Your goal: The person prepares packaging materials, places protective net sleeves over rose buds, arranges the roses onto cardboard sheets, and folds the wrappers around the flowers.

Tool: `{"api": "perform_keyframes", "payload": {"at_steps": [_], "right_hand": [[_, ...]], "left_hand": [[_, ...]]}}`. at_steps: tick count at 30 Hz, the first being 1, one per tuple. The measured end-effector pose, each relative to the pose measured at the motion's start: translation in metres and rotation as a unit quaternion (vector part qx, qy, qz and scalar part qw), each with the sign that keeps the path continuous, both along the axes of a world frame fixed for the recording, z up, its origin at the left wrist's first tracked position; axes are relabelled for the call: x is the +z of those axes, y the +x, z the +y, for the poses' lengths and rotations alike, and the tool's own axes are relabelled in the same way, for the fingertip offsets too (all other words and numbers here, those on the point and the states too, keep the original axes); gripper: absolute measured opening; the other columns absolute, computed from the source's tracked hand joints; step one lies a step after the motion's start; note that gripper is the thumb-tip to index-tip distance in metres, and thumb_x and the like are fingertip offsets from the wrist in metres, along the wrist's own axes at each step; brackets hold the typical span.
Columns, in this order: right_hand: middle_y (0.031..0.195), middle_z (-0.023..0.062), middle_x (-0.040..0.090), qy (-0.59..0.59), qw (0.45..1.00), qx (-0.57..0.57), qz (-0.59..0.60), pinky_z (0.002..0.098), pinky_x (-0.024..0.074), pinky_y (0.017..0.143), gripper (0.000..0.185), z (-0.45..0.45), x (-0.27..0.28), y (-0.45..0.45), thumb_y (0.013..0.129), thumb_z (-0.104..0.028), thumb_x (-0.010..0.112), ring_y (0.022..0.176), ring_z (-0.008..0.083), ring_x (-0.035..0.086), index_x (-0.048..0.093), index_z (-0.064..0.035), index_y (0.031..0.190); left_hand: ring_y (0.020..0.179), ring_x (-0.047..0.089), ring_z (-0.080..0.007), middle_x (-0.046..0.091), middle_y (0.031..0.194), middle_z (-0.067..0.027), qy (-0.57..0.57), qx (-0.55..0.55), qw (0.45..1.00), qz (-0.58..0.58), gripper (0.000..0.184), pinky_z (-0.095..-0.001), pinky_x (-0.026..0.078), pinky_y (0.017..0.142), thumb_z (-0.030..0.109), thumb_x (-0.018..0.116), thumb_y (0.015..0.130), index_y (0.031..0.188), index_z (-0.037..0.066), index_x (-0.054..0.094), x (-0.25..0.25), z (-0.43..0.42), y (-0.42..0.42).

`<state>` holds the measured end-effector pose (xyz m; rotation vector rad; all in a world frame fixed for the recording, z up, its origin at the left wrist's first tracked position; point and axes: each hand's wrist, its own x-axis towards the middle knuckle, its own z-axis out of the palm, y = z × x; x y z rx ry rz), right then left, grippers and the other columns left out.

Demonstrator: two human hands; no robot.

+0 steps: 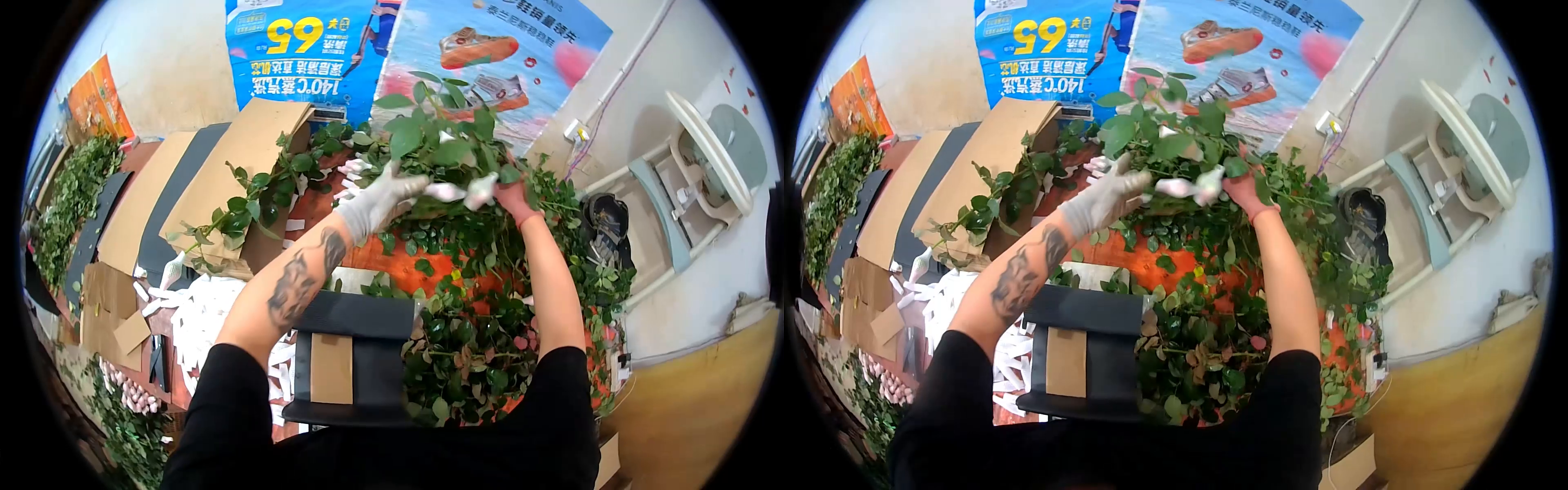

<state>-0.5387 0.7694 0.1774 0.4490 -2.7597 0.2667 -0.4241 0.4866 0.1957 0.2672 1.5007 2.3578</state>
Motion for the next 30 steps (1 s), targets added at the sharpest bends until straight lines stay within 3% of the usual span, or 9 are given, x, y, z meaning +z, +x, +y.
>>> {"api": "perform_keyframes", "payload": {"at_steps": [8, 9, 10, 12, 18, 19, 23, 26, 30], "right_hand": [[0.138, 0.0142, 0.039, 0.107, 0.994, 0.0, 0.012, 0.0369, 0.0357, 0.1, 0.058, -0.018, 0.006, 0.032, 0.087, -0.033, 0.052, 0.123, 0.0275, 0.04, 0.037, -0.0038, 0.135], [0.137, 0.0138, 0.04, -0.121, 0.988, 0.082, -0.059, 0.0347, 0.0368, 0.099, 0.056, -0.021, 0.006, 0.04, 0.089, -0.033, 0.049, 0.121, 0.0265, 0.042, 0.037, -0.0035, 0.135], [0.136, 0.0135, 0.042, -0.34, 0.918, 0.161, -0.126, 0.0325, 0.0379, 0.098, 0.054, -0.024, 0.006, 0.048, 0.091, -0.034, 0.046, 0.119, 0.0256, 0.044, 0.037, -0.0032, 0.135], [0.134, 0.0133, 0.043, -0.007, 0.993, 0.109, 0.046, 0.0317, 0.0392, 0.096, 0.05, -0.028, 0.01, 0.052, 0.092, -0.029, 0.046, 0.116, 0.025, 0.047, 0.038, -0.0052, 0.134], [0.132, 0.0145, 0.044, -0.009, 0.99, 0.014, -0.143, 0.0406, 0.0345, 0.101, 0.063, -0.031, 0.007, 0.056, 0.081, -0.026, 0.061, 0.119, 0.029, 0.043, 0.035, -0.0072, 0.135], [0.13, 0.0154, 0.044, -0.247, 0.96, 0.104, -0.081, 0.042, 0.0333, 0.102, 0.064, -0.037, -0.024, 0.038, 0.08, -0.024, 0.062, 0.12, 0.0306, 0.042, 0.034, -0.0056, 0.135], [0.129, 0.0182, 0.045, -0.116, 0.987, 0.094, 0.057, 0.0381, 0.0345, 0.102, 0.062, -0.037, -0.034, 0.041, 0.081, -0.024, 0.061, 0.12, 0.032, 0.042, 0.036, -0.0011, 0.133], [0.123, 0.0165, 0.051, 0.085, 0.981, 0.074, 0.158, 0.0378, 0.0425, 0.094, 0.044, -0.049, -0.026, 0.052, 0.084, -0.024, 0.057, 0.114, 0.0293, 0.048, 0.049, -0.0048, 0.123], [0.114, 0.0153, 0.057, -0.092, 0.991, 0.092, 0.033, 0.0373, 0.046, 0.088, 0.033, -0.054, -0.015, 0.067, 0.08, -0.016, 0.058, 0.104, 0.0312, 0.055, 0.056, -0.0062, 0.112]], "left_hand": [[0.112, 0.05, -0.0172, 0.054, 0.121, -0.0028, 0.015, -0.044, 0.995, 0.087, 0.047, -0.037, 0.037, 0.099, 0.011, 0.065, 0.082, 0.126, 0.01, 0.049, -0.015, 0.032, -0.046], [0.099, 0.057, -0.0158, 0.062, 0.105, -0.0006, -0.023, -0.09, 0.973, 0.212, 0.03, -0.0317, 0.043, 0.091, 0.011, 0.066, 0.081, 0.11, 0.008, 0.06, -0.021, 0.038, -0.057], [0.092, 0.058, -0.0136, 0.063, 0.1, -0.0011, -0.032, -0.093, 0.993, 0.072, 0.024, -0.0282, 0.046, 0.083, 0.012, 0.066, 0.082, 0.105, 0.009, 0.061, -0.002, 0.049, -0.035], [0.087, 0.058, -0.0112, 0.062, 0.099, -0.0008, -0.123, -0.145, 0.981, -0.02, 0.021, -0.0254, 0.047, 0.077, 0.013, 0.065, 0.083, 0.104, 0.011, 0.06, -0.001, 0.062, -0.042], [0.077, 0.056, -0.0093, 0.062, 0.091, 0.0013, 0.045, 0.004, 0.999, -0.019, 0.015, -0.0234, 0.046, 0.06, 0.023, 0.062, 0.087, 0.097, 0.012, 0.06, -0.031, 0.048, -0.049], [0.089, 0.055, -0.0105, 0.06, 0.102, 0.0004, 0.073, -0.019, 0.997, -0.011, 0.02, -0.0288, 0.049, 0.07, 0.026, 0.061, 0.088, 0.103, 0.014, 0.058, -0.024, 0.047, -0.042], [0.102, 0.054, -0.0196, 0.057, 0.107, 0.0005, 0.019, -0.118, 0.988, -0.099, 0.028, -0.0404, 0.047, 0.089, 0.028, 0.061, 0.089, 0.113, 0.015, 0.055, -0.005, 0.049, -0.009], [0.095, 0.057, -0.0164, 0.059, 0.096, 0.0023, 0.04, -0.127, 0.975, -0.179, 0.027, -0.04, 0.05, 0.08, 0.035, 0.063, 0.085, 0.102, 0.015, 0.055, -0.03, 0.049, -0.009], [0.062, 0.06, -0.0202, 0.059, 0.073, -0.0042, 0.072, -0.086, 0.982, -0.149, 0.02, -0.0367, 0.052, 0.058, 0.029, 0.059, 0.088, 0.092, 0.01, 0.052, -0.051, 0.03, -0.011]]}}
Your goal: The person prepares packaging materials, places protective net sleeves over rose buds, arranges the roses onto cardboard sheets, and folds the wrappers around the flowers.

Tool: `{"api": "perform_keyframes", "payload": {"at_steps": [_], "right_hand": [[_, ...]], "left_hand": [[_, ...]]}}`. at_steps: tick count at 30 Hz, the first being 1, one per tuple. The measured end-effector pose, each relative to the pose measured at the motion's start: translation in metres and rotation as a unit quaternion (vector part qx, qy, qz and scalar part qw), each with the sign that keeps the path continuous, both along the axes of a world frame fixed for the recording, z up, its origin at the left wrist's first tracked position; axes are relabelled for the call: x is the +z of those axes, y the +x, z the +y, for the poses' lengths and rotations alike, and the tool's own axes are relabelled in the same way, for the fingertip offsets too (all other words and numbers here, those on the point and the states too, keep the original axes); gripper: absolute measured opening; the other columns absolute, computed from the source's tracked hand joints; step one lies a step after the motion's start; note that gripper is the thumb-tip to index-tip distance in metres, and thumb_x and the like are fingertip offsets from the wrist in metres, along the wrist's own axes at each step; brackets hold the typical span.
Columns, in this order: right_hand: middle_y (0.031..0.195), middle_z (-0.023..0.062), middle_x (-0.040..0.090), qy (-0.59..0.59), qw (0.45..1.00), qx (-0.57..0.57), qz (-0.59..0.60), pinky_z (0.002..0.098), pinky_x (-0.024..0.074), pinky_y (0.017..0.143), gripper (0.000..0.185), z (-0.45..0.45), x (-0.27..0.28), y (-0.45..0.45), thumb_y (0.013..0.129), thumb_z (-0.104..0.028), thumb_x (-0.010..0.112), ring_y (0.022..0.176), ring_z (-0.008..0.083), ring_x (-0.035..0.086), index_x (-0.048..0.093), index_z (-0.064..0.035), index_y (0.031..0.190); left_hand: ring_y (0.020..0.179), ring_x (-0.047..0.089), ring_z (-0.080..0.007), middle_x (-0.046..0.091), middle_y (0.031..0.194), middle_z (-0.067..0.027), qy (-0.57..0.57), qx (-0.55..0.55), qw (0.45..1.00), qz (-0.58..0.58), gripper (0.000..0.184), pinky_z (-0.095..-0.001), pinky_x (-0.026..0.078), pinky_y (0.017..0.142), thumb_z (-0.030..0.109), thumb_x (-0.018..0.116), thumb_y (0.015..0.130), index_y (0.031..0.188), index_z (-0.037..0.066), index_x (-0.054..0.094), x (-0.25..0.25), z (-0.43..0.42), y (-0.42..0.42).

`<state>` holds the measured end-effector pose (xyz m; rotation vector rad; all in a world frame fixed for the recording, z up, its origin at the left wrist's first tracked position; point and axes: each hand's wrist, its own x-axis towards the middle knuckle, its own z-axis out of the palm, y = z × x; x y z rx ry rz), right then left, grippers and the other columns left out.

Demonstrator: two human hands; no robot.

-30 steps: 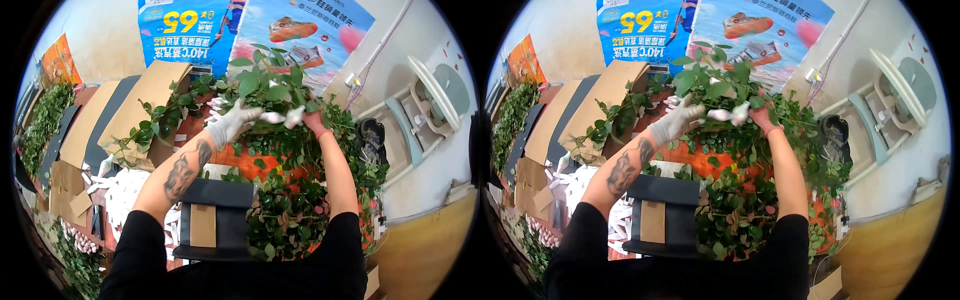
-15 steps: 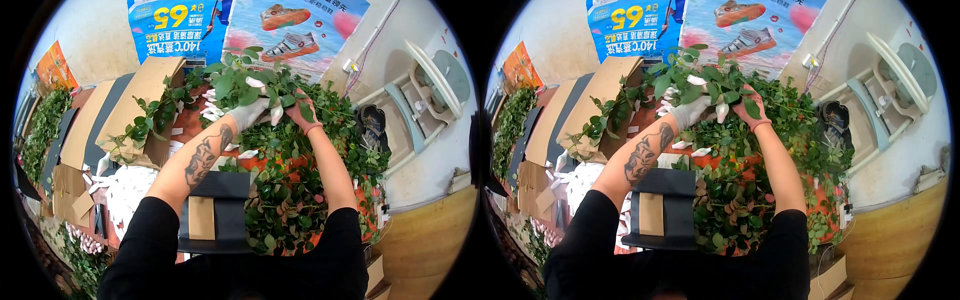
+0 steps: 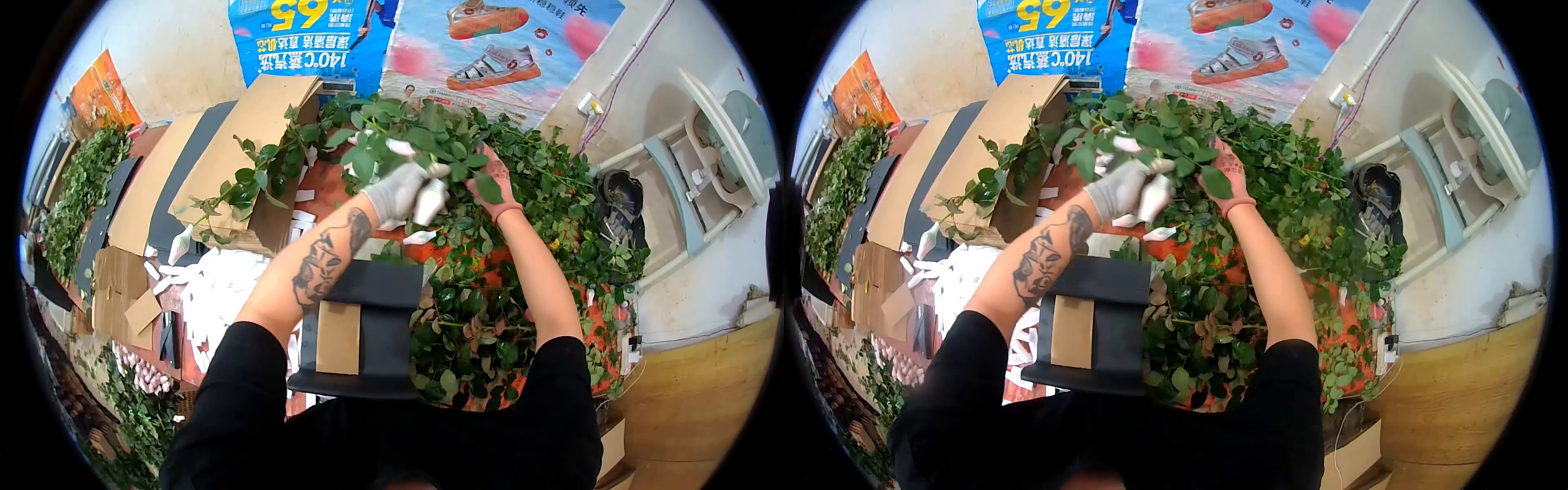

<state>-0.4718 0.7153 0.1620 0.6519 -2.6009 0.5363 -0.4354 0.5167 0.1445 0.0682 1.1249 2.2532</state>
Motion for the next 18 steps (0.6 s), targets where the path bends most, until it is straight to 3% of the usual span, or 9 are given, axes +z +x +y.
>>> {"api": "perform_keyframes", "payload": {"at_steps": [3, 4, 5, 7, 9, 11, 12, 15, 18], "right_hand": [[0.104, 0.0142, 0.062, -0.022, 0.999, 0.004, -0.038, 0.0373, 0.0482, 0.082, 0.027, 0.01, -0.004, 0.004, 0.078, -0.012, 0.058, 0.094, 0.032, 0.059, 0.06, -0.0076, 0.105], [0.099, 0.0135, 0.064, -0.028, 0.999, -0.002, -0.04, 0.0372, 0.0492, 0.079, 0.025, 0.012, -0.004, 0.004, 0.077, -0.011, 0.059, 0.089, 0.0323, 0.061, 0.061, -0.0085, 0.102], [0.095, 0.0118, 0.065, -0.027, 0.999, -0.018, -0.019, 0.0361, 0.05, 0.077, 0.023, 0.015, -0.001, 0.007, 0.077, -0.011, 0.058, 0.088, 0.0307, 0.062, 0.063, -0.0099, 0.1], [0.095, 0.0124, 0.065, -0.038, 0.999, -0.029, -0.022, 0.0353, 0.0499, 0.079, 0.025, 0.02, 0.004, 0.006, 0.076, -0.011, 0.059, 0.088, 0.0302, 0.062, 0.062, -0.0078, 0.101], [0.106, 0.0148, 0.062, -0.046, 0.997, 0.016, -0.065, 0.0363, 0.0471, 0.086, 0.038, 0.017, 0.012, 0.01, 0.075, -0.013, 0.062, 0.097, 0.0294, 0.06, 0.057, -0.0054, 0.112], [0.112, 0.0159, 0.058, -0.052, 0.994, 0.097, -0.014, 0.0371, 0.0443, 0.09, 0.045, -0.007, 0.017, 0.019, 0.075, -0.017, 0.063, 0.103, 0.03, 0.056, 0.053, -0.005, 0.118], [0.119, 0.017, 0.054, -0.055, 0.982, 0.176, 0.044, 0.0379, 0.0415, 0.095, 0.053, -0.022, 0.017, 0.023, 0.076, -0.02, 0.065, 0.11, 0.0305, 0.052, 0.048, -0.0047, 0.124], [0.129, 0.0184, 0.045, 0.073, 0.98, 0.121, 0.137, 0.0378, 0.0367, 0.101, 0.064, -0.055, 0.007, 0.024, 0.076, -0.029, 0.066, 0.118, 0.0316, 0.045, 0.041, -0.0043, 0.13], [0.117, 0.0131, 0.058, 0.092, 0.979, 0.182, -0.021, 0.0369, 0.0403, 0.098, 0.052, -0.061, 0.012, 0.014, 0.08, -0.029, 0.062, 0.109, 0.0249, 0.055, 0.048, -0.0054, 0.125]], "left_hand": [[0.048, 0.049, -0.0166, 0.051, 0.057, -0.0008, 0.049, -0.001, 0.991, -0.125, 0.027, -0.0323, 0.046, 0.047, 0.023, 0.048, 0.093, 0.068, 0.012, 0.044, 0.013, -0.042, 0.004], [0.049, 0.049, -0.0161, 0.051, 0.057, -0.0006, -0.044, 0.027, 0.995, -0.081, 0.029, -0.0307, 0.047, 0.051, 0.022, 0.049, 0.092, 0.065, 0.013, 0.043, 0.018, -0.058, 0.011], [0.057, 0.053, -0.0168, 0.055, 0.067, -0.0058, -0.173, -0.066, 0.974, 0.128, 0.023, -0.031, 0.048, 0.054, 0.021, 0.046, 0.093, 0.073, 0.008, 0.048, 0.008, -0.078, 0.003], [0.073, 0.061, -0.0182, 0.063, 0.087, -0.0163, -0.476, -0.077, 0.657, 0.58, 0.024, -0.0316, 0.051, 0.06, 0.017, 0.042, 0.095, 0.09, -0.001, 0.057, -0.011, -0.118, -0.013], [0.06, 0.057, -0.0161, 0.061, 0.072, -0.0124, -0.477, -0.082, 0.767, 0.421, 0.026, -0.0297, 0.047, 0.053, 0.018, 0.041, 0.096, 0.087, -0.001, 0.056, 0.009, -0.124, -0.008], [0.045, 0.047, -0.013, 0.05, 0.054, -0.0037, -0.293, -0.083, 0.941, 0.15, 0.028, -0.0274, 0.039, 0.044, 0.019, 0.041, 0.098, 0.08, 0.001, 0.053, 0.04, -0.11, 0.001], [0.047, 0.048, -0.0125, 0.049, 0.055, -0.0032, -0.243, -0.092, 0.958, 0.119, 0.028, -0.027, 0.038, 0.044, 0.02, 0.042, 0.098, 0.076, 0.003, 0.05, 0.059, -0.102, 0.011], [0.05, 0.05, -0.0117, 0.05, 0.058, -0.0027, -0.212, -0.125, 0.966, 0.078, 0.028, -0.0262, 0.04, 0.045, 0.021, 0.042, 0.098, 0.076, 0.004, 0.049, 0.071, -0.086, 0.001], [0.054, 0.053, -0.0117, 0.056, 0.068, -0.0035, -0.122, -0.1, 0.985, -0.07, 0.027, -0.0261, 0.045, 0.048, 0.028, 0.042, 0.098, 0.089, 0.004, 0.053, 0.081, -0.076, 0.003]]}}
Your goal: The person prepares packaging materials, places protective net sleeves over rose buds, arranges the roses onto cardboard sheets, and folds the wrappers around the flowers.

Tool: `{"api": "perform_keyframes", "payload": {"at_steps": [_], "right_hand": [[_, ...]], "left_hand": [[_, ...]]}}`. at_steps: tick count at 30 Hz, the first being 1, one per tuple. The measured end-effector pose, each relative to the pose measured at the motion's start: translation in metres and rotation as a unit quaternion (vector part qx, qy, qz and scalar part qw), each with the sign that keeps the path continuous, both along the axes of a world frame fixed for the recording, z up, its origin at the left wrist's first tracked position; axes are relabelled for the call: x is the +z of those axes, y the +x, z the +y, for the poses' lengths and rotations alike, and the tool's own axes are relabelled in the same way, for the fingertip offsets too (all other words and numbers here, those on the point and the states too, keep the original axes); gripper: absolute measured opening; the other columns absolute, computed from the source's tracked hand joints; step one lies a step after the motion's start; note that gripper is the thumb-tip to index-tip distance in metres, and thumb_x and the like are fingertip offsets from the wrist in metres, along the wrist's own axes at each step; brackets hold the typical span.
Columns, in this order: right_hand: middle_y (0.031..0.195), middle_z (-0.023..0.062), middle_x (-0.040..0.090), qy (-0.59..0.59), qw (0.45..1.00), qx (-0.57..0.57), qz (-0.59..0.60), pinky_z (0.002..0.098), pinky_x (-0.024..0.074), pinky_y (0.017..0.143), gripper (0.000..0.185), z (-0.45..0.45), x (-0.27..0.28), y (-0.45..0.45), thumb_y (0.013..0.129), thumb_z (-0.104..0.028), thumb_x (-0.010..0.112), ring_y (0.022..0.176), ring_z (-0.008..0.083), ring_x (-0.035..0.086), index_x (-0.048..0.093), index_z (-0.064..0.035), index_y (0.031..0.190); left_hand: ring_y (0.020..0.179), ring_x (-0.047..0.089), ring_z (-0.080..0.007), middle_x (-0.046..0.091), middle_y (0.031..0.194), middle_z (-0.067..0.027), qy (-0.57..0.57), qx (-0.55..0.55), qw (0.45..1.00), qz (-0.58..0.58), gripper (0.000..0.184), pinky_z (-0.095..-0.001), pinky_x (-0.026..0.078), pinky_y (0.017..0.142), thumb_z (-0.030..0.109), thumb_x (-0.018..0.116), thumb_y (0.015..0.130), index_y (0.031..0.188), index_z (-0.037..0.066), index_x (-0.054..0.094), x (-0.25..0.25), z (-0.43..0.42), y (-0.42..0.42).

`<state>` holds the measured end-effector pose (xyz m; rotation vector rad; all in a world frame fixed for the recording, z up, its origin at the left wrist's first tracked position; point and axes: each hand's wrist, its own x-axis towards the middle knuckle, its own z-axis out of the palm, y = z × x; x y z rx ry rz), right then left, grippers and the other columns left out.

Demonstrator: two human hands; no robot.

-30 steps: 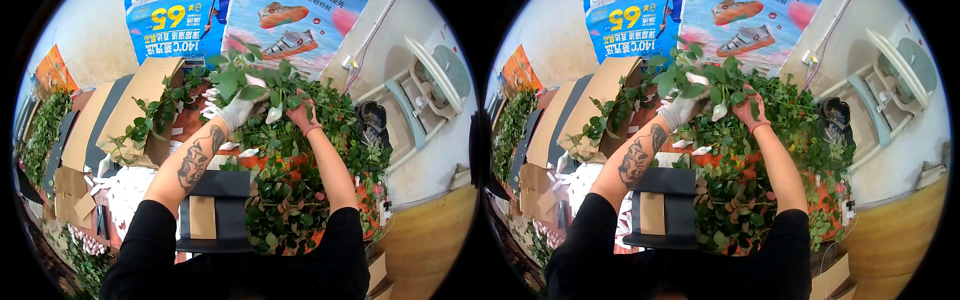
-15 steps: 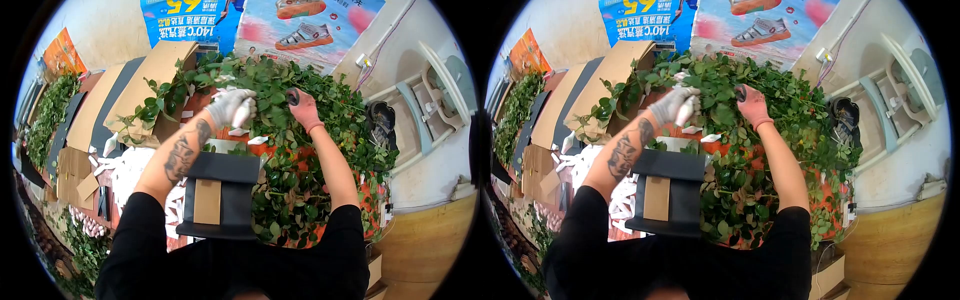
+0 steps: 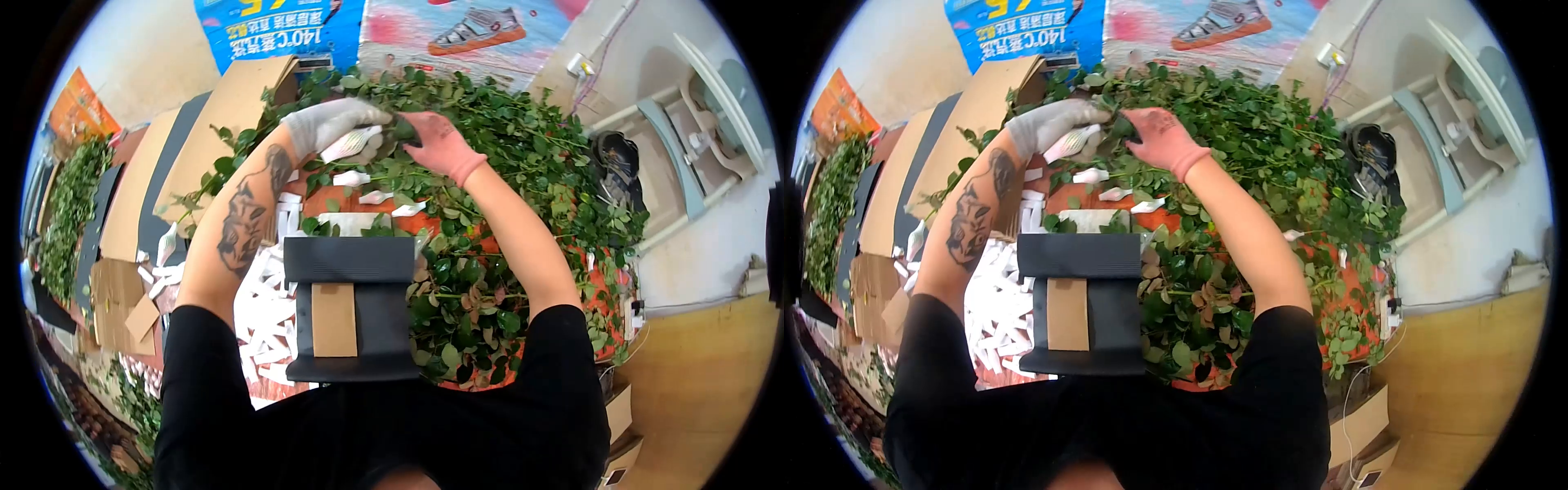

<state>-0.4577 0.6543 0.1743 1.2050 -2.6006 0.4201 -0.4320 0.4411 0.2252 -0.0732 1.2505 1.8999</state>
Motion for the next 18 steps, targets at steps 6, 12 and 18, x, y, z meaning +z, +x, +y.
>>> {"api": "perform_keyframes", "payload": {"at_steps": [6, 12, 18], "right_hand": [[0.104, 0.0129, 0.063, -0.235, 0.97, -0.061, -0.011, 0.0334, 0.0457, 0.092, 0.033, 0.056, 0.04, 0.004, 0.074, -0.008, 0.059, 0.098, 0.0224, 0.06, 0.062, -0.0058, 0.107], [0.087, 0.0114, 0.066, -0.507, 0.787, -0.261, 0.234, 0.0362, 0.0477, 0.077, 0.021, 0.204, 0.137, -0.027, 0.086, -0.002, 0.048, 0.086, 0.0213, 0.06, 0.06, 0.0012, 0.102], [0.124, 0.0132, 0.053, -0.374, 0.863, -0.27, 0.203, 0.0391, 0.0447, 0.091, 0.041, 0.359, 0.262, -0.007, 0.089, -0.022, 0.046, 0.108, 0.0265, 0.052, 0.05, -0.0025, 0.126]], "left_hand": [[0.107, 0.053, -0.018, 0.05, 0.127, -0.0071, -0.049, 0.019, 0.972, 0.228, 0.057, -0.0383, 0.039, 0.098, 0.049, 0.045, 0.093, 0.135, 0.01, 0.04, -0.039, -0.052, 0.006], [0.097, 0.057, -0.0164, 0.059, 0.115, -0.0082, -0.26, 0.09, 0.927, 0.254, 0.045, -0.0311, 0.045, 0.087, 0.03, 0.061, 0.088, 0.123, 0.003, 0.051, -0.074, -0.059, 0.002], [0.093, 0.062, -0.0275, 0.065, 0.103, -0.0158, -0.472, -0.023, 0.731, 0.492, 0.044, -0.0332, 0.047, 0.085, 0.037, 0.061, 0.078, 0.109, 0.007, 0.063, -0.13, -0.041, -0.01]]}}
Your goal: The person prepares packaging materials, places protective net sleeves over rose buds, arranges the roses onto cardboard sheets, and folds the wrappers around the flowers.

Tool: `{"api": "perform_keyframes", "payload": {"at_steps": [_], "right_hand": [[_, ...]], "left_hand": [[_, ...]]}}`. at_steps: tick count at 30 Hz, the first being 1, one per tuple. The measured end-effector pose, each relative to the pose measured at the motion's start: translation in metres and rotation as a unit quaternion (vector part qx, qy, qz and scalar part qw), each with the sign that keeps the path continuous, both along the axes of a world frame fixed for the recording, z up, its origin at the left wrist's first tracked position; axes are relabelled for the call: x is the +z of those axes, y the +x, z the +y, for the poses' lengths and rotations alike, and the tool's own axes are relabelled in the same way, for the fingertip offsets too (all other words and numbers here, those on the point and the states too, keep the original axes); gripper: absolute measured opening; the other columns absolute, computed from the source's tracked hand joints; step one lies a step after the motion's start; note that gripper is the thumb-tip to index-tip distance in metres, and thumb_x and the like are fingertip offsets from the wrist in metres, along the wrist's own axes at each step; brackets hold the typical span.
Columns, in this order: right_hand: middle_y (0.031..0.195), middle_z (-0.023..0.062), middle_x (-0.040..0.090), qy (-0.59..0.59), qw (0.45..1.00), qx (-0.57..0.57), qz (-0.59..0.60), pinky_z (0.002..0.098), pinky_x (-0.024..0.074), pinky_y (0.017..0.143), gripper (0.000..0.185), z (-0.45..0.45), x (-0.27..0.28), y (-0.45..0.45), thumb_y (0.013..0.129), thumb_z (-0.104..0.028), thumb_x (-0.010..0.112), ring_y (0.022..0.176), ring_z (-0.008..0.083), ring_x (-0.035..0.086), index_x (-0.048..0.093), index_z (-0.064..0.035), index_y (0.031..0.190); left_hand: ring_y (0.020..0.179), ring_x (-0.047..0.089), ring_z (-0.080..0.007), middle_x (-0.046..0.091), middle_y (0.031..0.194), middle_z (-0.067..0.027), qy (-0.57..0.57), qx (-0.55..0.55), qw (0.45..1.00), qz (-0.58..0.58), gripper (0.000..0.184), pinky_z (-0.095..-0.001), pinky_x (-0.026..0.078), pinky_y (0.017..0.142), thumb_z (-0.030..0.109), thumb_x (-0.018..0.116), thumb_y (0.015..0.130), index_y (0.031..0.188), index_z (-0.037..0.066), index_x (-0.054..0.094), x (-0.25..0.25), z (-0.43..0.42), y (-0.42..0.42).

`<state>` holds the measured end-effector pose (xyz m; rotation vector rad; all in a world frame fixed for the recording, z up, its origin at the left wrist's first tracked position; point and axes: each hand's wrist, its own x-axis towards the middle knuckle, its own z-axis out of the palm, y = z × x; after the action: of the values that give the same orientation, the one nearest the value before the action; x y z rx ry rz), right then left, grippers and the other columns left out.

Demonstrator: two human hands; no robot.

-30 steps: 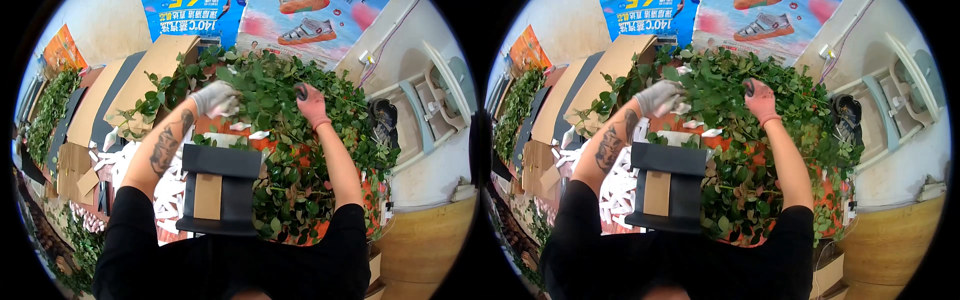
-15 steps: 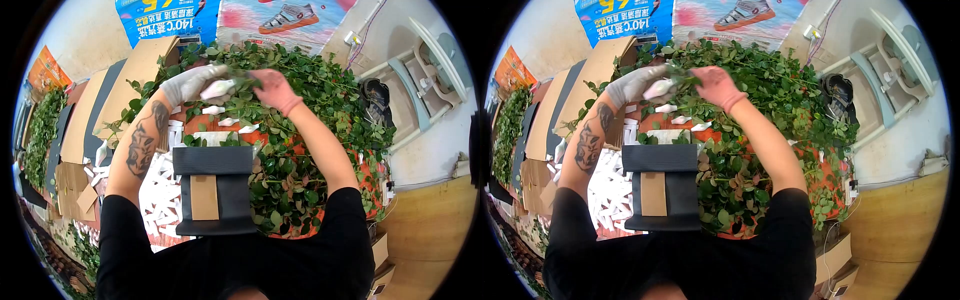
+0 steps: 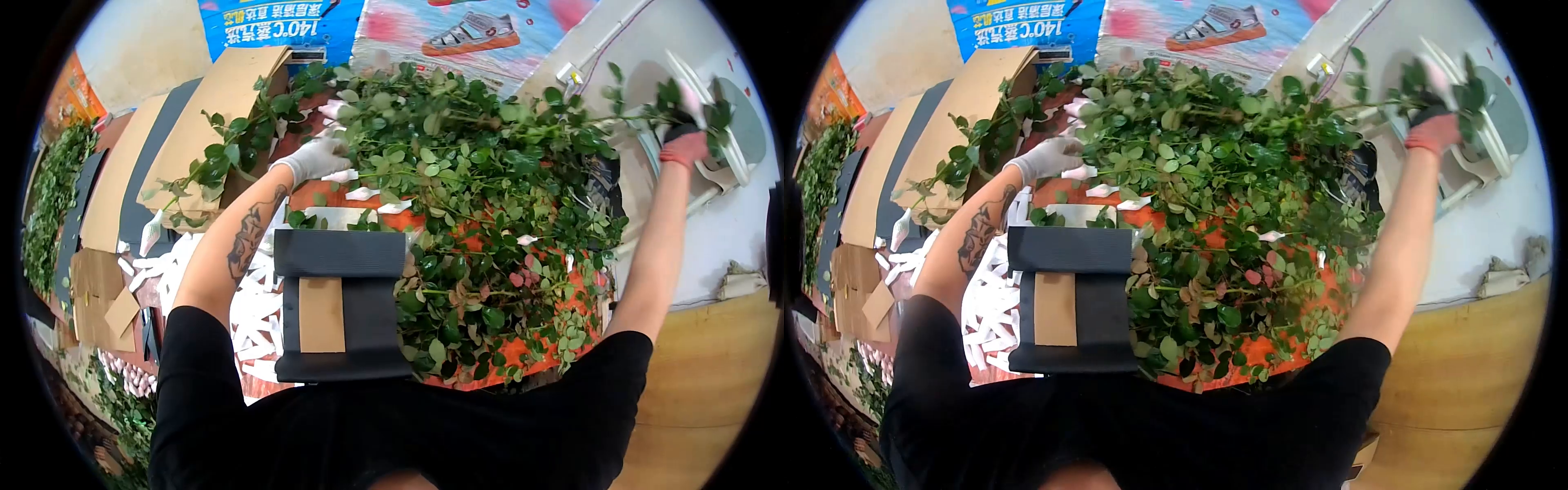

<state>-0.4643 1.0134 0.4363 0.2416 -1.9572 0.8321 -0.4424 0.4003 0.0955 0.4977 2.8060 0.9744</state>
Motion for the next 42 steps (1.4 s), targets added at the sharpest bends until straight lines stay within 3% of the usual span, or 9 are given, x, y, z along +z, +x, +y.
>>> {"api": "perform_keyframes", "payload": {"at_steps": [3, 9, 25, 29, 31, 34, 37, 38, 42], "right_hand": [[0.13, 0.0137, 0.05, -0.255, 0.865, 0.418, 0.111, 0.0368, 0.0448, 0.094, 0.04, 0.008, 0.078, 0.047, 0.088, -0.014, 0.047, 0.119, 0.0265, 0.047, 0.051, -0.0013, 0.126], [0.127, 0.013, 0.05, -0.168, 0.941, 0.241, 0.17, 0.0394, 0.0412, 0.096, 0.038, -0.007, 0.116, 0.185, 0.087, -0.017, 0.047, 0.118, 0.0279, 0.045, 0.051, -0.0019, 0.121], [0.112, 0.0158, 0.055, -0.245, 0.95, 0.145, -0.125, 0.0467, 0.0324, 0.098, 0.032, -0.161, -0.092, 0.597, 0.083, -0.025, 0.051, 0.111, 0.0349, 0.046, 0.055, -0.0004, 0.103], [0.104, 0.0157, 0.057, -0.003, 0.974, -0.146, -0.175, 0.0432, 0.0445, 0.088, 0.042, -0.18, -0.176, 0.565, 0.069, -0.022, 0.063, 0.098, 0.033, 0.055, 0.056, 0.0, 0.104], [0.108, 0.0181, 0.056, 0.325, 0.924, -0.053, -0.195, 0.0451, 0.0433, 0.091, 0.05, -0.144, -0.239, 0.547, 0.061, -0.02, 0.066, 0.101, 0.0356, 0.054, 0.056, -0.0022, 0.106], [0.119, 0.019, 0.051, 0.369, 0.805, -0.068, -0.46, 0.0482, 0.0373, 0.099, 0.057, -0.111, -0.35, 0.542, 0.061, -0.019, 0.065, 0.114, 0.0372, 0.047, 0.053, -0.0045, 0.115], [0.147, 0.0243, 0.015, 0.474, 0.462, -0.125, -0.739, 0.0494, 0.0186, 0.11, 0.068, -0.061, -0.429, 0.561, 0.078, -0.024, 0.052, 0.134, 0.043, 0.02, 0.029, -0.0038, 0.139], [0.143, 0.0245, 0.031, 0.419, 0.404, -0.117, -0.805, 0.0463, 0.0298, 0.105, 0.06, -0.064, -0.41, 0.552, 0.078, -0.026, 0.053, 0.129, 0.0395, 0.033, 0.04, -0.0036, 0.133], [0.1, 0.0133, 0.067, 0.174, 0.514, -0.033, -0.839, 0.0349, 0.0468, 0.086, 0.048, -0.105, -0.288, 0.431, 0.072, -0.035, 0.061, 0.094, 0.0242, 0.064, 0.062, -0.001, 0.107]], "left_hand": [[0.086, 0.062, -0.0255, 0.066, 0.092, -0.0152, 0.054, -0.053, 0.996, -0.036, 0.036, -0.0325, 0.047, 0.079, 0.031, 0.059, 0.079, 0.101, 0.003, 0.064, -0.002, 0.003, 0.0], [0.079, 0.059, -0.0179, 0.064, 0.084, -0.01, 0.086, -0.092, 0.992, -0.01, 0.028, -0.0316, 0.047, 0.073, 0.024, 0.061, 0.08, 0.098, 0.002, 0.063, -0.006, 0.018, -0.011], [0.103, 0.051, -0.0108, 0.057, 0.116, -0.0014, 0.2, -0.119, 0.958, -0.166, 0.036, -0.0241, 0.039, 0.089, 0.023, 0.053, 0.093, 0.123, 0.004, 0.054, 0.002, 0.01, -0.015], [0.099, 0.051, -0.0093, 0.057, 0.115, -0.0009, 0.201, -0.092, 0.963, -0.155, 0.037, -0.0229, 0.039, 0.082, 0.027, 0.054, 0.092, 0.122, 0.006, 0.055, 0.001, 0.006, -0.014], [0.093, 0.052, -0.0101, 0.059, 0.108, -0.0038, 0.21, -0.104, 0.965, -0.116, 0.035, -0.0245, 0.041, 0.08, 0.025, 0.055, 0.09, 0.117, 0.002, 0.058, 0.009, 0.008, 0.004], [0.084, 0.056, -0.0137, 0.065, 0.097, -0.0061, 0.07, -0.104, 0.99, -0.069, 0.033, -0.0297, 0.046, 0.076, 0.024, 0.058, 0.085, 0.107, 0.001, 0.062, 0.003, 0.0, 0.006], [0.088, 0.062, -0.0201, 0.067, 0.096, -0.0119, 0.018, -0.07, 0.997, 0.004, 0.035, -0.0317, 0.047, 0.08, 0.025, 0.063, 0.077, 0.105, 0.004, 0.064, -0.022, -0.028, -0.01], [0.091, 0.064, -0.023, 0.067, 0.097, -0.0131, 0.005, -0.061, 0.998, 0.025, 0.037, -0.0327, 0.048, 0.082, 0.027, 0.064, 0.076, 0.105, 0.005, 0.064, -0.025, -0.033, -0.011], [0.099, 0.061, -0.0282, 0.064, 0.106, -0.0147, -0.088, -0.035, 0.995, 0.009, 0.042, -0.0355, 0.046, 0.088, 0.031, 0.064, 0.075, 0.109, 0.005, 0.061, -0.043, -0.051, -0.003]]}}
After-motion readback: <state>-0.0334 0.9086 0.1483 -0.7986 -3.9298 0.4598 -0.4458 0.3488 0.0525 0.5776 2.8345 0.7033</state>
